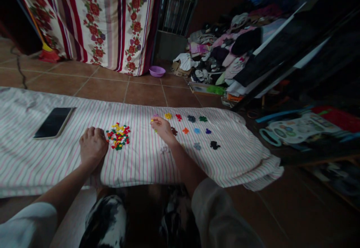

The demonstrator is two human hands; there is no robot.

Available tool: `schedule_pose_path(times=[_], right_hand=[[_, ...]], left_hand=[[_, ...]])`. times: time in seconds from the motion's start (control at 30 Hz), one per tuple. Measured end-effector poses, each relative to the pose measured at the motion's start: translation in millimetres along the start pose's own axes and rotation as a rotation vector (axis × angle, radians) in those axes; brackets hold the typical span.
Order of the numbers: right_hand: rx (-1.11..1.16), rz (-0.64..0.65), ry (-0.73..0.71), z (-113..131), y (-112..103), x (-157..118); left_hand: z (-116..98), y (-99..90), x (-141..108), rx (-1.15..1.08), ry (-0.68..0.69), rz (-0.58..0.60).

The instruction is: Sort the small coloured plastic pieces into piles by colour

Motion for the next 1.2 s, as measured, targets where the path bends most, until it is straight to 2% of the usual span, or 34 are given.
schedule_pose_path(times=[0.13, 0.27, 0.4, 0.57, 0.73, 0.93, 1.2], right_hand=[[-0.104, -0.118, 0.027, -9, -35, 13], [-0.378, -0.255, 0.083, -11, -71, 27], [-0.615, -0.287, 0.108, -5, -90, 33], [-0.844, -0.266, 0.088, 1, -91, 39], [-0.961, -0.213, 0.084, 1, -85, 48], [-0.993, -0.202, 0.049, -1, -79, 53], [-0.972, -0.193, 0.049, 5, -77, 46]], left_hand=[[1, 1.6, 0, -0.002, 0.002, -0.003], [-1, 0.8, -1, -0.002, -0.005, -0.008], [-3, -0.9, -1, 0.014, -0.002, 0.009], [-4, -1.5, -1, 0.014, -0.016, 0.016], [-3, -0.4, 0, 0.002, -0.009, -0.002], [-3, 1.1, 0, -0.019, -0.020, -0.008], [-4, -0.3, -1, -0.034, -0.037, -0.002]])
Point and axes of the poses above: each hand's wrist, its own x-axis towards the middle knuckle, its own y-axis out of the palm, z = x × y, the point moved 2 cm from there along x, towards the middle knuckle, and after that the axes turned 2 degrees about y, right-handed, at the moved point
